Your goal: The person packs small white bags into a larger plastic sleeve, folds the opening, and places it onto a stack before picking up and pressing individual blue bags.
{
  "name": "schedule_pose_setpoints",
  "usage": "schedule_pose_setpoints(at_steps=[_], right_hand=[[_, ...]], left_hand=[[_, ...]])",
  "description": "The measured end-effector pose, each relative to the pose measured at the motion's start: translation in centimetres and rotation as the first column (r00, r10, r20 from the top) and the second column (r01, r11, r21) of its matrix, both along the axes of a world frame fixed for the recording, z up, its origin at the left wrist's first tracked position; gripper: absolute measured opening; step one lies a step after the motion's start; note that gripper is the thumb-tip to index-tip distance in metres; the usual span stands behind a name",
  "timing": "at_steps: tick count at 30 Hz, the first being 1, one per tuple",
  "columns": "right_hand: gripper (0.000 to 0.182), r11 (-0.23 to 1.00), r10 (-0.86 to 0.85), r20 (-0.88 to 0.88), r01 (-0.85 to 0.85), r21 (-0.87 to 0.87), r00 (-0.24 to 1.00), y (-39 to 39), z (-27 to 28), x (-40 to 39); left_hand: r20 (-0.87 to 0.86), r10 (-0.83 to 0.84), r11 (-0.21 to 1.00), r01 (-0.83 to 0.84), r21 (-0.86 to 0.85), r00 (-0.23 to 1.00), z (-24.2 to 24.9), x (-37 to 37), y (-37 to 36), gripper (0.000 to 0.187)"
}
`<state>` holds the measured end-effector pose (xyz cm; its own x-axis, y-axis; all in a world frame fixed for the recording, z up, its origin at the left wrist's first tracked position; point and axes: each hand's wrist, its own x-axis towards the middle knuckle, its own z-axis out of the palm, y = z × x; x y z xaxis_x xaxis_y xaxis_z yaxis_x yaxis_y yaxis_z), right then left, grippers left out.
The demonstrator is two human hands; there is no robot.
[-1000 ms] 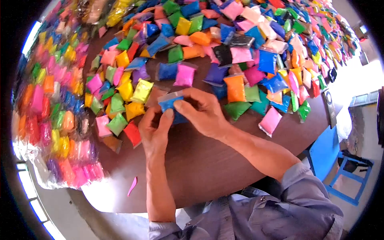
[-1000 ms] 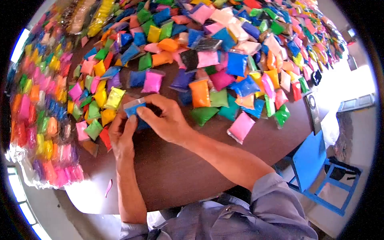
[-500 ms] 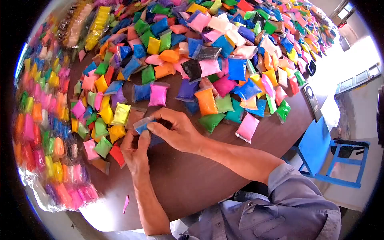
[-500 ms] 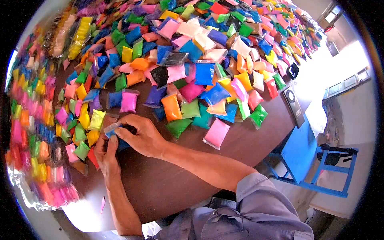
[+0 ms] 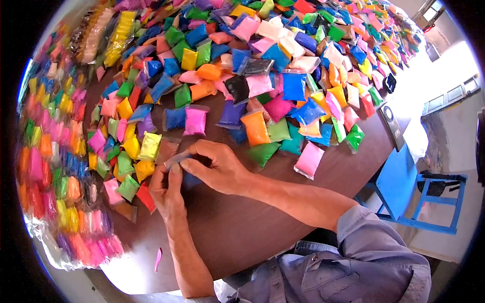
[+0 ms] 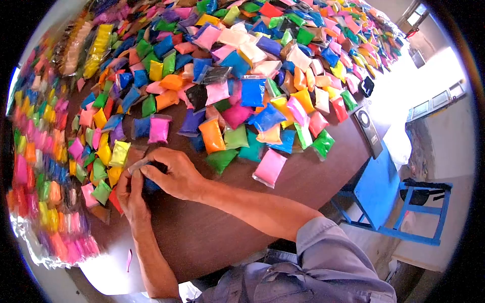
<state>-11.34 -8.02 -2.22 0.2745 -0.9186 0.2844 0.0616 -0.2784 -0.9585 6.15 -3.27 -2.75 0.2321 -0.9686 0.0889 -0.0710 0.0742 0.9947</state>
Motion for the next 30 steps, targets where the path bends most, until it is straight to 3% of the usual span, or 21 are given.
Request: schedule_pose_setpoints(at_steps=[6,9,16,22,24,26,30], right_hand=[[0.021,0.997,-0.037,0.095,0.031,0.067,0.995,-0.3,-0.8,0.3],[0.023,0.998,-0.031,0.073,0.027,0.049,0.997,-0.1,-0.1,0.2],[0.026,0.999,-0.026,0.073,0.027,-0.016,0.997,-0.1,-0.6,0.3],[0.026,0.995,-0.088,0.131,0.081,0.052,0.988,-0.2,-0.9,0.7],[0.027,0.995,-0.086,0.126,0.079,0.056,0.988,-0.1,-0.7,0.6],[0.028,0.997,-0.051,0.006,0.052,-0.049,0.999,0.1,0.0,0.1],[0.032,1.000,-0.011,0.082,0.012,-0.010,0.997,-0.2,-0.8,0.4]], left_hand=[[0.143,-0.051,0.999,0.049,0.019,0.988,0.6,-0.3,0.1,0.029],[0.055,-0.016,0.999,0.018,-0.037,0.998,0.6,-0.8,-0.1,0.020],[0.058,0.034,0.998,-0.031,-0.052,0.998,0.9,-1.3,-0.1,0.019],[0.057,-0.061,0.997,0.057,0.061,0.997,1.3,-1.0,0.1,0.020],[0.114,-0.086,0.995,0.080,0.058,0.990,0.3,-0.1,0.0,0.042],[0.133,-0.084,0.995,0.077,0.060,0.988,0.1,0.5,0.1,0.043],[0.151,-0.073,0.997,0.071,0.022,0.986,0.4,0.2,-0.1,0.043]])
